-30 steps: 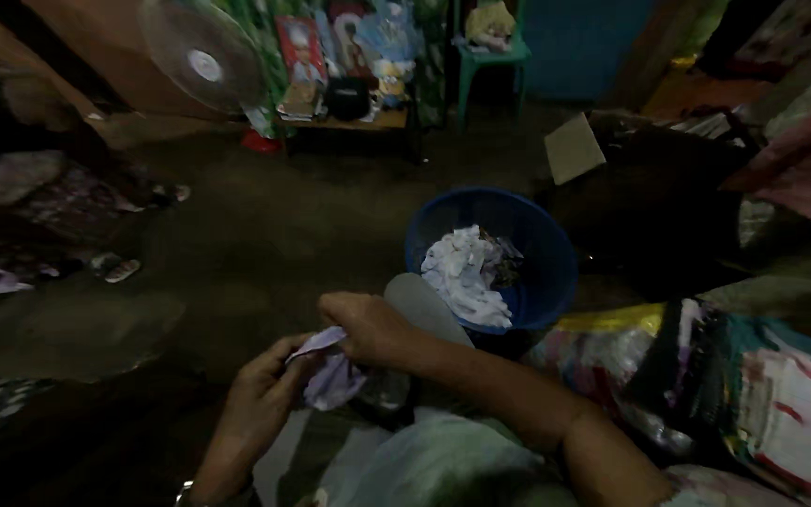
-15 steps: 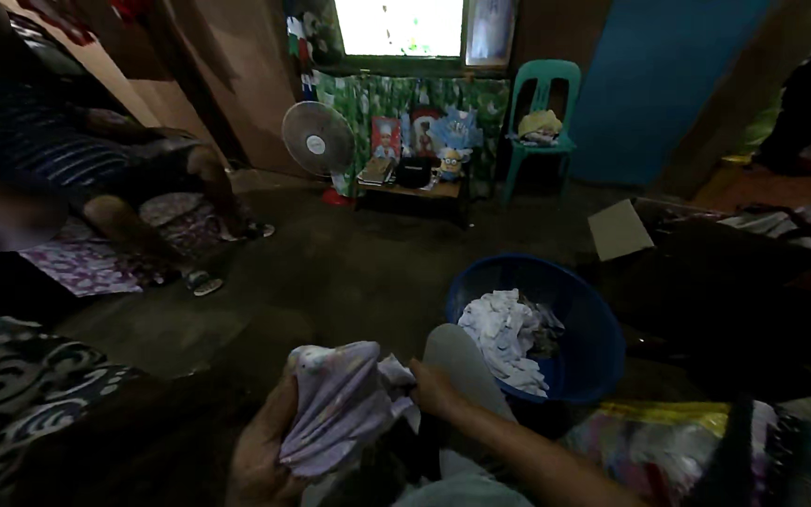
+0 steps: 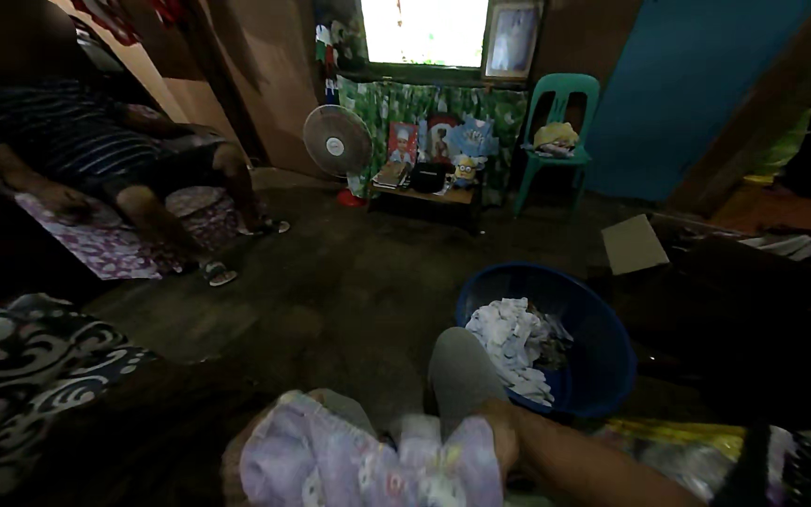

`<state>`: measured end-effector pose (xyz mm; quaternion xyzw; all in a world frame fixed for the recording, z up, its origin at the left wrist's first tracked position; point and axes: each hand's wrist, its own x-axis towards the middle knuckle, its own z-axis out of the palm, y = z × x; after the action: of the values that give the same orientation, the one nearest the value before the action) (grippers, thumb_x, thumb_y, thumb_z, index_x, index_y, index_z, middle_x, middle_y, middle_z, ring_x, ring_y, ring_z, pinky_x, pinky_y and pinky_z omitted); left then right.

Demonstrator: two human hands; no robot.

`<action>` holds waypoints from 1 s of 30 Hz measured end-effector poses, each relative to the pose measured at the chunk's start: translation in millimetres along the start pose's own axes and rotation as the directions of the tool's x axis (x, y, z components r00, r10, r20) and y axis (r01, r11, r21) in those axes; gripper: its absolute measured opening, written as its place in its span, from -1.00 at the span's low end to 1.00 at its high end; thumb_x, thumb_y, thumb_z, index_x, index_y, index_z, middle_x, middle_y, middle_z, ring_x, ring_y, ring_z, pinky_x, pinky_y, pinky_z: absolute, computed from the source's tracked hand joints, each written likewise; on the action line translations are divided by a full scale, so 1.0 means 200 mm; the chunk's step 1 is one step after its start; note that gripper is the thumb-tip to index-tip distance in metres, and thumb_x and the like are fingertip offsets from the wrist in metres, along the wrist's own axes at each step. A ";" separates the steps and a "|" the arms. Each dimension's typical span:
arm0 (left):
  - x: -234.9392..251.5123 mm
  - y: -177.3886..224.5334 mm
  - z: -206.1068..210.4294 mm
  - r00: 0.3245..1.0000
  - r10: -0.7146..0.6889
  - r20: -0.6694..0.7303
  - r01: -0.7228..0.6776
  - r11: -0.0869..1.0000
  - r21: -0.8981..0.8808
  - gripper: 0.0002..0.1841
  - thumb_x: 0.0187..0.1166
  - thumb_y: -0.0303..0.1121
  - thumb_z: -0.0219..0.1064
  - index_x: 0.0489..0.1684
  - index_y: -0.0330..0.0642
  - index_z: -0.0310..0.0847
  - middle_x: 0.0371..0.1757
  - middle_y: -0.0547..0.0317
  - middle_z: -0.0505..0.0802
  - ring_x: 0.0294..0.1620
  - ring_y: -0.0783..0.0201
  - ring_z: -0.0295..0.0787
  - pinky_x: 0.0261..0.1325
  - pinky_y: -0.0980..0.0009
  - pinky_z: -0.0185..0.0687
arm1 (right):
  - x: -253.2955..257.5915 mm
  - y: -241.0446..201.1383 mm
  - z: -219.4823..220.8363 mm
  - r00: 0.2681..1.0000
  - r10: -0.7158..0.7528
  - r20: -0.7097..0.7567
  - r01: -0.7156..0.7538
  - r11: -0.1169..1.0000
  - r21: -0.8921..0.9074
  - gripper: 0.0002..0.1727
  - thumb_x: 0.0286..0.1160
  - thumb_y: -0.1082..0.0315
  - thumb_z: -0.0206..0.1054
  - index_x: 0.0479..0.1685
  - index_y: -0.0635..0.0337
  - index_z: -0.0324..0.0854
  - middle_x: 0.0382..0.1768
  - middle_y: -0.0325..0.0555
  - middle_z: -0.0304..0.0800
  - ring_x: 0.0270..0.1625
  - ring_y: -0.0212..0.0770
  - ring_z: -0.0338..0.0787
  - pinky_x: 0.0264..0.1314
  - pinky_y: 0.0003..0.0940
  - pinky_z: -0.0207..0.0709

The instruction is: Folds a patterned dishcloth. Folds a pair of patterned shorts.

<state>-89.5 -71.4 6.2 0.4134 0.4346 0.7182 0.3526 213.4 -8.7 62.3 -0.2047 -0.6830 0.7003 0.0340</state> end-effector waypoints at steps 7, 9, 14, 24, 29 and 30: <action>0.37 0.37 -0.14 0.459 -0.191 0.867 -0.377 0.842 0.386 -0.65 0.63 -0.03 0.31 -0.46 -0.06 0.73 -0.54 0.47 0.72 -0.47 0.62 0.62 -0.35 0.61 0.55 | 0.19 0.04 -0.37 0.923 0.093 -0.374 -0.385 0.287 -0.877 -0.68 0.64 0.39 0.29 0.22 0.45 0.68 0.22 0.46 0.71 0.37 0.46 0.65 0.45 0.43 0.40; 0.34 0.46 -0.05 0.614 -0.467 0.636 -0.641 0.174 0.747 -0.52 0.39 0.05 0.50 -0.16 -0.29 0.82 -0.46 -0.12 0.83 -0.39 -0.12 0.81 -0.09 -0.22 0.61 | 0.16 -0.21 -0.43 0.844 -0.049 -0.534 -0.521 0.163 -0.838 -0.67 0.67 0.50 0.17 0.30 0.42 0.64 0.31 0.38 0.69 0.48 0.37 0.59 0.56 0.28 0.35; 0.43 0.52 -0.11 0.737 0.162 0.657 -0.617 -0.237 0.751 -0.40 0.59 0.12 0.14 -0.03 -0.37 0.72 -0.03 -0.39 0.79 0.08 -0.51 0.72 0.33 -0.68 0.15 | 0.15 -0.38 -0.50 0.445 -0.868 -0.220 -0.493 -0.032 -0.869 -0.90 0.33 0.50 0.46 -0.22 0.24 0.81 -0.31 0.17 0.83 -0.16 0.23 0.84 -0.05 0.19 0.68; 0.52 0.28 -0.14 0.625 -0.763 0.167 -0.349 -0.082 0.933 -0.44 0.69 0.06 0.29 0.38 -0.24 0.66 0.27 -0.29 0.79 0.47 -0.30 0.59 0.69 -0.34 0.04 | 0.27 -0.11 -0.69 0.897 0.198 -0.396 -0.438 0.267 -0.859 -0.62 0.78 0.20 0.20 0.19 0.37 0.70 0.13 0.32 0.78 0.31 0.31 0.71 0.45 0.31 0.42; 0.56 0.38 -0.23 0.840 -0.211 0.501 -0.427 0.314 0.848 -0.75 0.73 -0.36 0.27 0.17 -0.33 0.72 -0.06 -0.19 0.85 -0.03 -0.08 0.81 0.16 -0.18 0.62 | 0.17 -0.22 -0.76 0.855 -0.388 -0.343 -0.249 0.273 -0.929 -0.79 0.65 0.40 0.31 0.08 0.26 0.76 -0.06 0.17 0.87 0.05 0.21 0.86 0.18 0.27 0.66; 0.54 0.41 -0.21 0.856 -0.116 0.503 -0.435 0.364 0.824 -0.77 0.73 -0.38 0.23 0.10 -0.33 0.72 -0.10 -0.08 0.83 -0.11 0.09 0.78 0.07 0.02 0.67 | 0.16 -0.23 -0.75 0.802 -0.511 -0.311 -0.194 0.269 -0.943 -0.81 0.64 0.44 0.29 0.05 0.30 0.75 -0.08 0.16 0.86 0.00 0.18 0.86 0.15 0.22 0.68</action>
<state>-183.6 -23.1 100.4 0.7436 0.6114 0.2575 0.0834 223.2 145.3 101.5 -0.3059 -0.9336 0.0471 0.1806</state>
